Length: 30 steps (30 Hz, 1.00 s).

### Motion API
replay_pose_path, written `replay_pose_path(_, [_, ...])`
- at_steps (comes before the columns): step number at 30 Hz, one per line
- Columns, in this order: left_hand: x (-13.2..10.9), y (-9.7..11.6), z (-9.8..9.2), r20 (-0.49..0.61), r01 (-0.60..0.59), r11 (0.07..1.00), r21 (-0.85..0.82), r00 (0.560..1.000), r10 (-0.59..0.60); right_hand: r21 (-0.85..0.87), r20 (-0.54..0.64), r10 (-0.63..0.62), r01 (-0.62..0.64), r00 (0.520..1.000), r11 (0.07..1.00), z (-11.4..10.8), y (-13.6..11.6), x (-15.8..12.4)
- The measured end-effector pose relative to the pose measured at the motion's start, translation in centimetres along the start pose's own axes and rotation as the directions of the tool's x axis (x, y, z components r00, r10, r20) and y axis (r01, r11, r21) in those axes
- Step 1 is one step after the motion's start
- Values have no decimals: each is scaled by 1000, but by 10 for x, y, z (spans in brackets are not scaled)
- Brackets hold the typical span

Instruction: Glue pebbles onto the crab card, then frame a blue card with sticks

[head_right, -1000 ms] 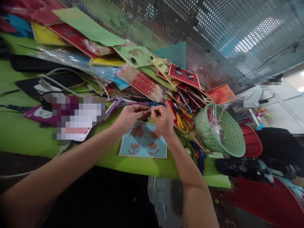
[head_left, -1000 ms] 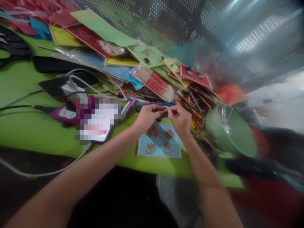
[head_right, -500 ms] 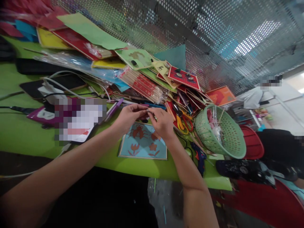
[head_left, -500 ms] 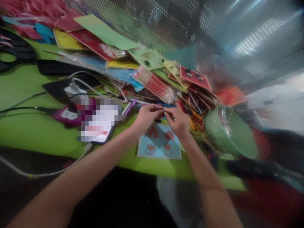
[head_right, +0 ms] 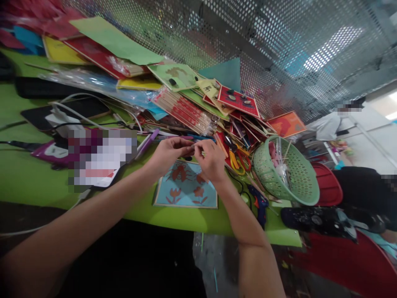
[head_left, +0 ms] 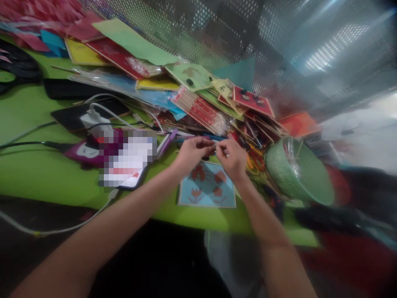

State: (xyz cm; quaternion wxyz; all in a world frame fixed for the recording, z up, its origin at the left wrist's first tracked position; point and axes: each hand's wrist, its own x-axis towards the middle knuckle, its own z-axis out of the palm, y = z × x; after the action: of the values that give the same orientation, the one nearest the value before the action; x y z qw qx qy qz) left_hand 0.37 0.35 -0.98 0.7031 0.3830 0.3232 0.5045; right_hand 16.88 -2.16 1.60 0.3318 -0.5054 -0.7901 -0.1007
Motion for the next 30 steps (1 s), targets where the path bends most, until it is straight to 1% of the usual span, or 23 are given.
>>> replay_pose_path(3, [2,-2,0,19,2,1000,-6,1000,-2,119,-10,110,-108,994,987,-1,-2,1])
replay_pose_path(5, [3,-3,-1,17,5,1000,0,1000,-5,250,-16,208,-197,978,948,-3,-3,3])
replay_pose_path(7, [4,-4,-1,6,10,1000,11,1000,-10,407,1,332,-303,943,862,-5,-3,6])
replay_pose_path(9, [5,-4,-2,5,21,1000,9,1000,-21,534,48,429,-386,902,752,-9,-1,10])
replay_pose_path(12, [6,-3,-4,23,53,998,-28,998,-52,630,127,486,-449,864,634,-17,3,14])
replay_pose_path(15, [6,0,-6,53,98,991,-96,994,-93,688,187,480,-463,857,558,-27,3,15])
replay_pose_path(17, [6,2,-7,71,109,986,-129,992,-101,725,190,451,-435,872,534,-37,-1,13])
replay_pose_path(18, [6,3,-7,69,103,987,-124,993,-95,736,178,434,-412,883,537,-44,-4,11])
replay_pose_path(21, [6,9,-8,1,40,999,-6,999,-40,723,161,361,-359,919,590,-72,-15,-2])
replay_pose_path(22, [7,10,-9,-29,12,999,46,1000,-11,708,202,312,-358,928,608,-84,-18,-8])
replay_pose_path(23, [8,12,-10,-56,-14,995,95,998,19,694,274,239,-363,932,621,-97,-22,-14])
replay_pose_path(24, [9,13,-11,-75,-36,989,140,996,47,681,371,134,-367,919,634,-111,-26,-19])
replay_pose_path(25, [10,13,-12,-86,-57,980,188,994,74,668,489,-14,-364,872,649,-124,-30,-23])
replay_pose_path(26, [11,13,-14,-84,-79,966,247,991,103,672,592,-194,-346,782,655,-137,-34,-27])
replay_pose_path(27, [13,12,-16,-72,-106,941,320,988,136,680,645,-334,-318,687,660,-148,-37,-30])
replay_pose_path(28, [14,11,-18,-51,-141,904,403,983,176,674,671,-394,-296,628,676,-157,-40,-32])
replay_pose_path(29, [15,10,-20,-22,-179,852,491,976,218,664,684,-413,-279,601,694,-162,-41,-33])
replay_pose_path(30, [15,9,-21,11,-219,788,575,965,261,639,689,-374,-275,621,719,-165,-40,-34])
